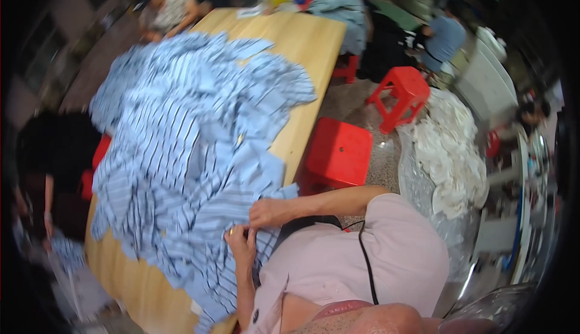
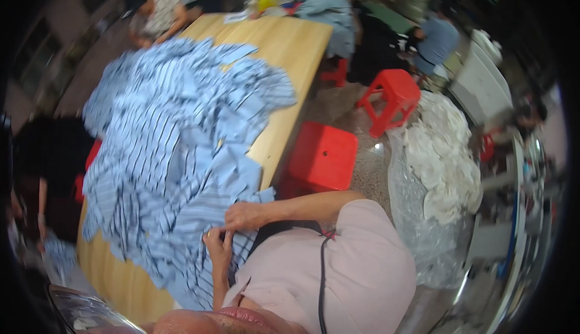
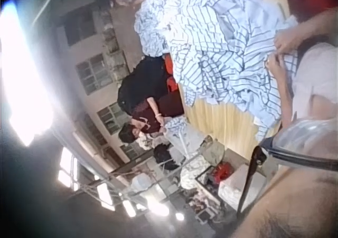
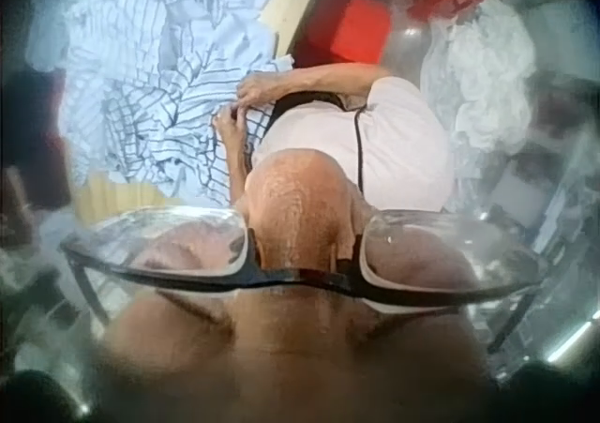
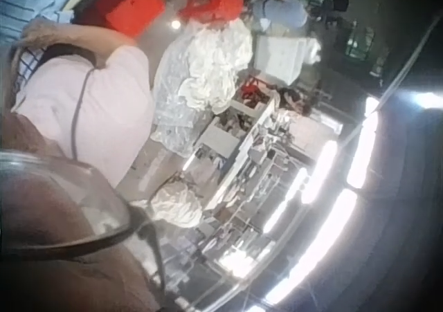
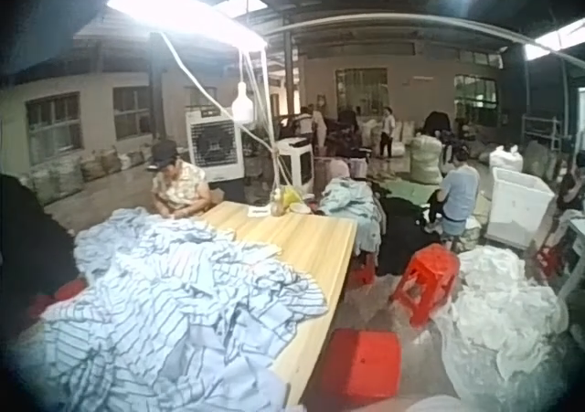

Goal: The person is inspecting and sorting blue striped shirts on a large wooden table in a factory setting.

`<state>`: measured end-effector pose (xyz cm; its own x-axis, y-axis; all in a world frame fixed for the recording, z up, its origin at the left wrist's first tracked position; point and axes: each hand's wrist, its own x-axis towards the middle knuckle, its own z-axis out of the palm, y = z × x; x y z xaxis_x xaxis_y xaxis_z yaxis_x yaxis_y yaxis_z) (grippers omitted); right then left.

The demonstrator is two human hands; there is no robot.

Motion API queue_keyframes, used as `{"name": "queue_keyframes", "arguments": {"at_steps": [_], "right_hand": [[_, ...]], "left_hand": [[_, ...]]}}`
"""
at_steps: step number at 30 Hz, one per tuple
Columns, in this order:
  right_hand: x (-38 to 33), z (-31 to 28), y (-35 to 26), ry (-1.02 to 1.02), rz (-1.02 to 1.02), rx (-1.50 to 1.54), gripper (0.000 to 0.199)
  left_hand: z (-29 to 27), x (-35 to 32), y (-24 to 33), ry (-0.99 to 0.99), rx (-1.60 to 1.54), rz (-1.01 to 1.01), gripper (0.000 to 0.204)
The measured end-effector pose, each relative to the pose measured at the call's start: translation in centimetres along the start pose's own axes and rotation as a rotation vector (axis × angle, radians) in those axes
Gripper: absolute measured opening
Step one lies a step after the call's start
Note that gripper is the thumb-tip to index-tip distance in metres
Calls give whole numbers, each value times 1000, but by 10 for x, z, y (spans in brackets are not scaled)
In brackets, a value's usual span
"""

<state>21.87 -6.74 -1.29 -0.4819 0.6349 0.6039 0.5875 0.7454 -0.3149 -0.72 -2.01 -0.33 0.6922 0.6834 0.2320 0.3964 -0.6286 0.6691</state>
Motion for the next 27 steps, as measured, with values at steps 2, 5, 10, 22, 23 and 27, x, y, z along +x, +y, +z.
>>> {"name": "queue_keyframes", "arguments": {"at_steps": [2,5,10,22,23,27], "right_hand": [[-4,0,-2,-5,51,37,30],[-4,-17,-14,-42,147,-18,41],[6,-14,-18,17,153,-48,42],[6,-6,-29,78,206,-27,30],[6,-3,-30,91,209,-26,29],[-3,2,-24,92,218,-39,26]], "left_hand": [[3,4,4,7,-3,-11,12],[5,9,10,22,-6,-8,13],[9,8,16,105,1,-74,13],[10,-1,20,189,170,72,11],[12,-2,20,215,204,81,10],[15,9,28,211,313,65,12]]}}
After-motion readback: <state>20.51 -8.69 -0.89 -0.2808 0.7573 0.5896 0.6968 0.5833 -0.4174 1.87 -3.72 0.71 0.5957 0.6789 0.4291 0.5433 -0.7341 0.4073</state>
